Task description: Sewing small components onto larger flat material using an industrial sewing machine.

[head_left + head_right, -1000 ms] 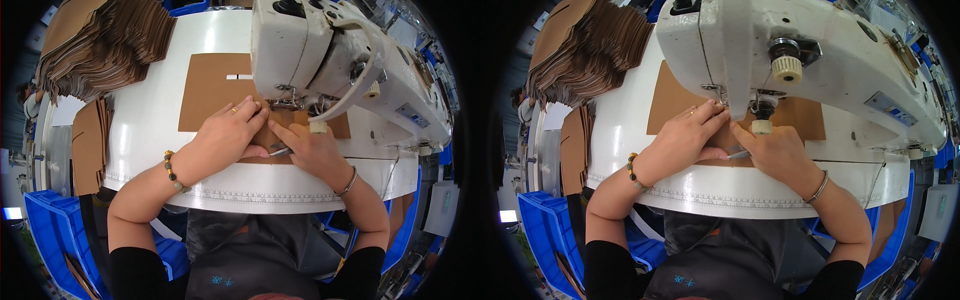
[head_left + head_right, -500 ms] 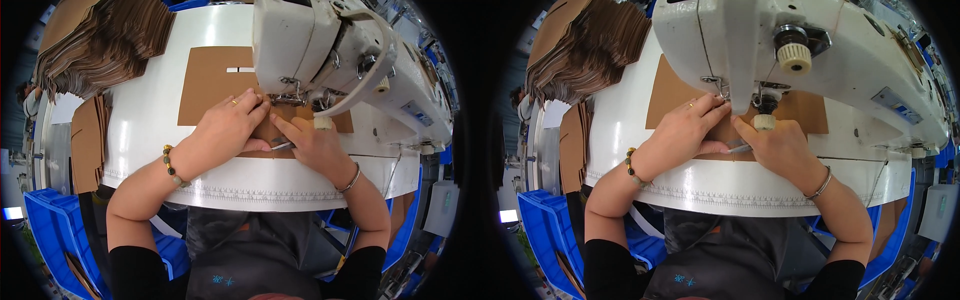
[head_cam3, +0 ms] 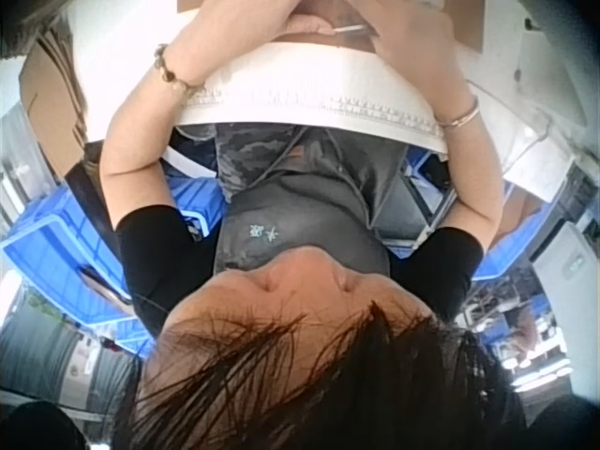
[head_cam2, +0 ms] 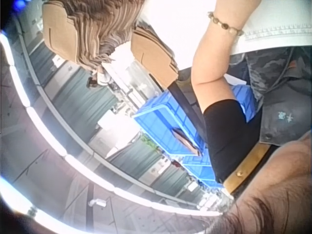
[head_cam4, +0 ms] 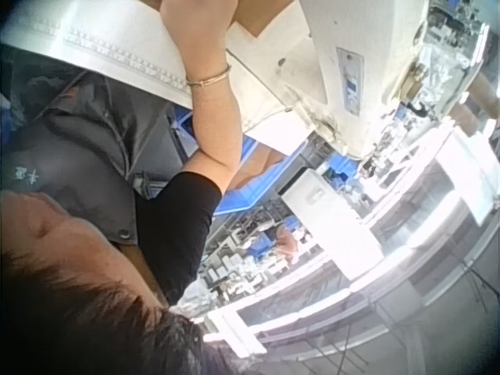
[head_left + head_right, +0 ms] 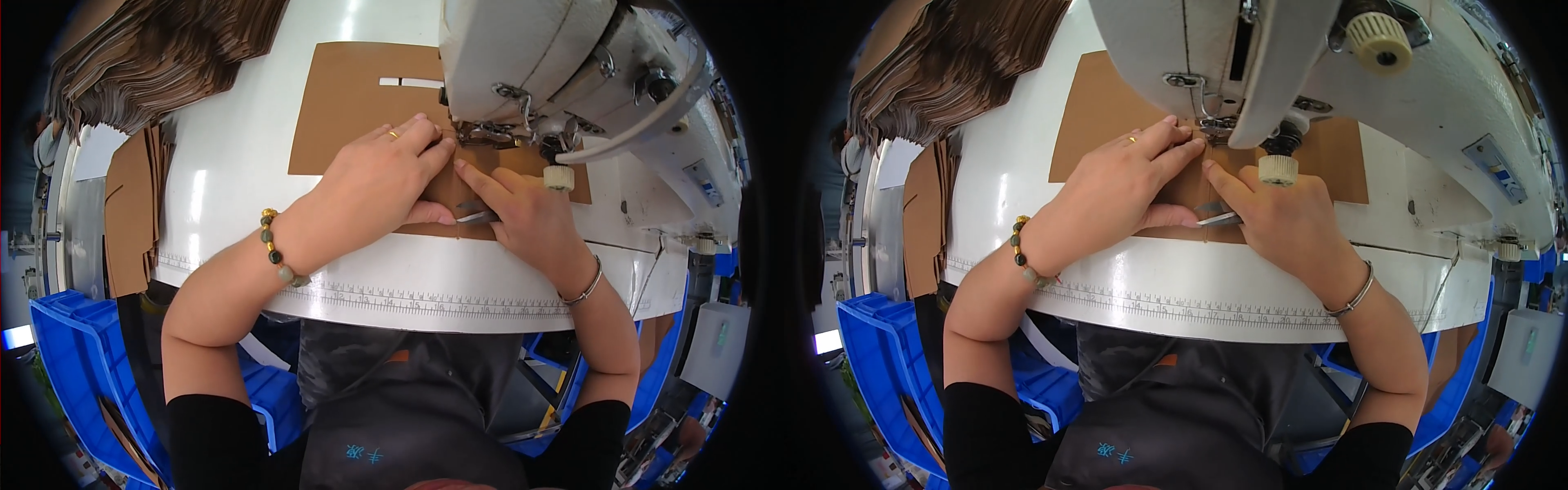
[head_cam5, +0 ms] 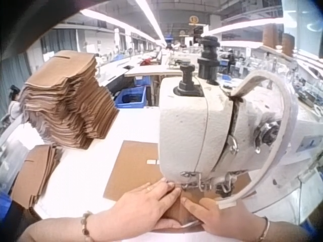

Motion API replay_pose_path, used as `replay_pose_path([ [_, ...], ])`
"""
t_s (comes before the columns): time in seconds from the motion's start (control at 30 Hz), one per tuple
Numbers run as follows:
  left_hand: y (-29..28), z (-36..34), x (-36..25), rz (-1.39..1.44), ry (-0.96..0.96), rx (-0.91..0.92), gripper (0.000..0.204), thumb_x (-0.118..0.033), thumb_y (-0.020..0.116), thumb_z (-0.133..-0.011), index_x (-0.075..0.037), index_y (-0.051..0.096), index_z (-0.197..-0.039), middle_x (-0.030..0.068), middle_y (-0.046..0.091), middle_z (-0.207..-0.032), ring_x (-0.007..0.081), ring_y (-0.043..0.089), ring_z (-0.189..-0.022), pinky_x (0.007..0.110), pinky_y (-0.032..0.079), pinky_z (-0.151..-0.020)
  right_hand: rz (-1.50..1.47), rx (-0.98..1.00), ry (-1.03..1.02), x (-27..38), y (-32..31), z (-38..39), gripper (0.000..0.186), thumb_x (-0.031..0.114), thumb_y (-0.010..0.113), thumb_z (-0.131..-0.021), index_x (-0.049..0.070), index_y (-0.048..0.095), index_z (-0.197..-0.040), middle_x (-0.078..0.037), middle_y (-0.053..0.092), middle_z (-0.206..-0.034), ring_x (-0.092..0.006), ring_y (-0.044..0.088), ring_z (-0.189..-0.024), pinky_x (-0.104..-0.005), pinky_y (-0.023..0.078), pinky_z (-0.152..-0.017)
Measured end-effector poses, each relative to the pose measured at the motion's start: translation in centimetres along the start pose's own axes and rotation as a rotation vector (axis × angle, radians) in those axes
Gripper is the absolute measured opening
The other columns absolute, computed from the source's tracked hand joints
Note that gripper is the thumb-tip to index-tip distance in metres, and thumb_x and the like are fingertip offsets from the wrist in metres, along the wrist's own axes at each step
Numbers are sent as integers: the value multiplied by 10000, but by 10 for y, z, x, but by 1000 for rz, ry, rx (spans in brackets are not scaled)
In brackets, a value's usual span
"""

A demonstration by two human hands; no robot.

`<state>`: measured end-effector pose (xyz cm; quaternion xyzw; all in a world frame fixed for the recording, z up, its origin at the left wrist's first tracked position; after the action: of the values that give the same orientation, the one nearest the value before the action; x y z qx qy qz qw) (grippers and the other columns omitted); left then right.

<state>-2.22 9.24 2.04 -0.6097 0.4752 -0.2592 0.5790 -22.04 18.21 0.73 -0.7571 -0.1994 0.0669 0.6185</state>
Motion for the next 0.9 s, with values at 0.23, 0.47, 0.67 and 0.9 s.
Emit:
replay_pose_path([
  [0.23, 0, -1, 0, 8, 9, 4, 750, -521, 728, -834, -21, 592, -1376, 139, 584, -1369, 327, 615, -1215, 390, 509, -1007, 12, 9, -2, 0, -2, 0, 694, 29, 697, -723, 172, 630, -1399, -63, 601, -817, -265, 641, -710, -390, 509, -623],
  [0.47, 1, -2, 1, 9, 12, -8, 755, -514, 738, -828, -12, 590, -1373, 123, 585, -1329, 307, 627, -1173, 378, 520, -978, 55, 17, -3, -2, -1, 0, 717, 40, 702, -729, 199, 612, -1423, -47, 596, -826, -244, 647, -719, -358, 533, -610],
  [0.67, 3, -4, 4, 22, 24, -28, 747, -512, 742, -828, -3, 601, -1357, 113, 587, -1299, 300, 634, -1146, 371, 524, -963, 52, 16, 13, -4, 1, 1, 747, 40, 704, -726, 224, 595, -1442, -38, 596, -841, -237, 657, -737, -358, 546, -607],
  [0.9, 4, -3, 4, 20, 25, -53, 747, -513, 744, -829, 4, 605, -1350, 114, 592, -1294, 297, 633, -1147, 369, 524, -962, 35, -31, -2, -1, -4, -2, 616, 110, 732, -758, 198, 649, -1362, -29, 598, -821, -233, 643, -695, -360, 533, -590],
])
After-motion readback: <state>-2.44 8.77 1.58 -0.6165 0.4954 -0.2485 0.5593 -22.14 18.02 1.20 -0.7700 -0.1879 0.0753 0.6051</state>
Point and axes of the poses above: each hand's wrist, its own z-axis away from the middle knuckle, its own y-axis out of the palm, x = y × z, the point moved 2 cm from there along -z, towards the middle knuckle
